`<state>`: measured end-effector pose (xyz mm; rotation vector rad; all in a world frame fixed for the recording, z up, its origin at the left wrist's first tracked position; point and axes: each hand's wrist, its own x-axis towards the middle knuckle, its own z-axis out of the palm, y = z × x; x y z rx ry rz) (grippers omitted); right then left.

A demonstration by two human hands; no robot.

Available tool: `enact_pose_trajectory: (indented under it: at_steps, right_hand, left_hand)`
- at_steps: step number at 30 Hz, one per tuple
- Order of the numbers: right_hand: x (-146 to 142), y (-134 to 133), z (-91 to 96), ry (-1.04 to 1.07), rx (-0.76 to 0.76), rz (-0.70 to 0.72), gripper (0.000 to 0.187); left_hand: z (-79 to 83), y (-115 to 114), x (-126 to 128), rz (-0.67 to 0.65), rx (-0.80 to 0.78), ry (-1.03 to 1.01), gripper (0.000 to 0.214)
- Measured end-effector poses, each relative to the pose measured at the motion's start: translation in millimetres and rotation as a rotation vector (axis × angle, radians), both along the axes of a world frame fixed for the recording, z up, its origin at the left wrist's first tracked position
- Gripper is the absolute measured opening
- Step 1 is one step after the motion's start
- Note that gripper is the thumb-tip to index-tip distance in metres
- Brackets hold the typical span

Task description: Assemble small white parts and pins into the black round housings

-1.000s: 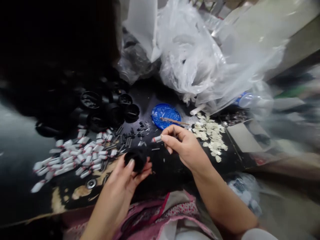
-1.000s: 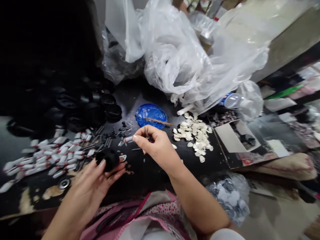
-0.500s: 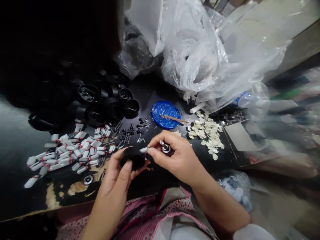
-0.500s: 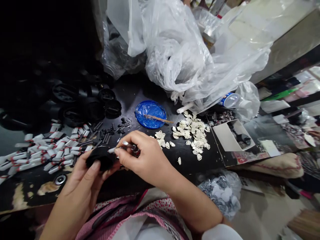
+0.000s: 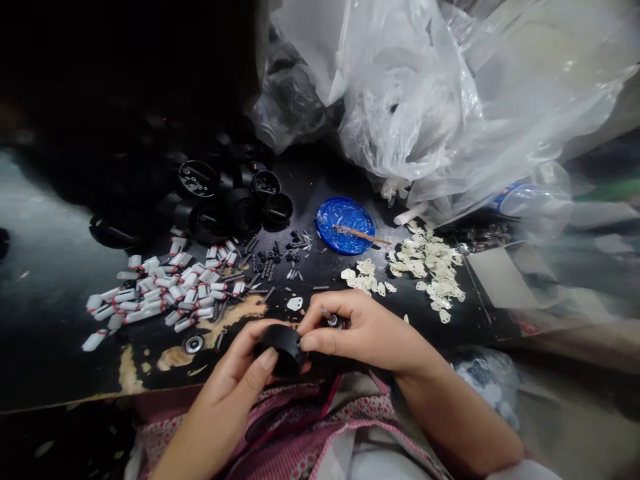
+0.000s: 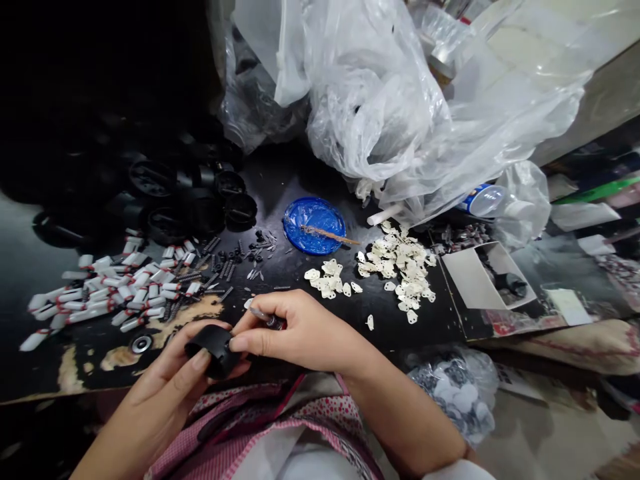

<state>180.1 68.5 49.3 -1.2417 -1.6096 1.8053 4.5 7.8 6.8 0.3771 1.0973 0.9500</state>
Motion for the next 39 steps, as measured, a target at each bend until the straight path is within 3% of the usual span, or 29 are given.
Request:
enact_pose_trajectory:
  at_steps: [3,5,9,11,13,23,30,35,39]
  right_hand:
    - [-10.0,3.7,-4.3,-0.025,0.032,0.069,0.015]
    - [-17.3,10.1,-9.1,-0.138,0.197,0.072,0.012]
    - [-22.4,30.5,-20.2,-0.718,0.661,-0.015,0.018]
    - [-20.3,40.6,-24.0,-0.947,0.736,-0.034,0.019]
    - [-18.9,48.0,-26.8,-1.042,0.754,-0.011,0.018]
    - [-15.0,46.8,-27.8,-1.004,0.696,0.063,0.014]
    - [2.5,42.1,-21.3,-0.953,0.637,-0.025,0.018]
    - [-1.7,41.1,-29.4,-0.943,0.717,0.064,0.015]
    - [-6.6,36.6,-30.3,-0.88,0.725,0.033,0.01]
  left_hand:
    - [-2.1,-0.6,-6.7,0.042,0.001,0.021,0.023]
    - [-4.9,0.9,-11.4,0.144,-0.013,0.014,0.022]
    - [-10.6,5.2,-17.7,0.299,-0.026,-0.028,0.019]
    - [-12.2,7.5,-17.8,0.335,-0.034,-0.041,0.017]
    - [-13.3,9.9,-16.1,0.351,-0.041,-0.05,0.016]
    - [-15.3,12.5,-12.7,0.274,-0.02,-0.037,0.023]
    - [-13.7,12.2,-13.2,0.291,-0.102,-0.042,0.027]
    - [-14.7,9.8,-13.9,0.296,-0.059,-0.033,0.029]
    - [-13.8,10.9,-9.6,0.317,-0.009,-0.048,0.024]
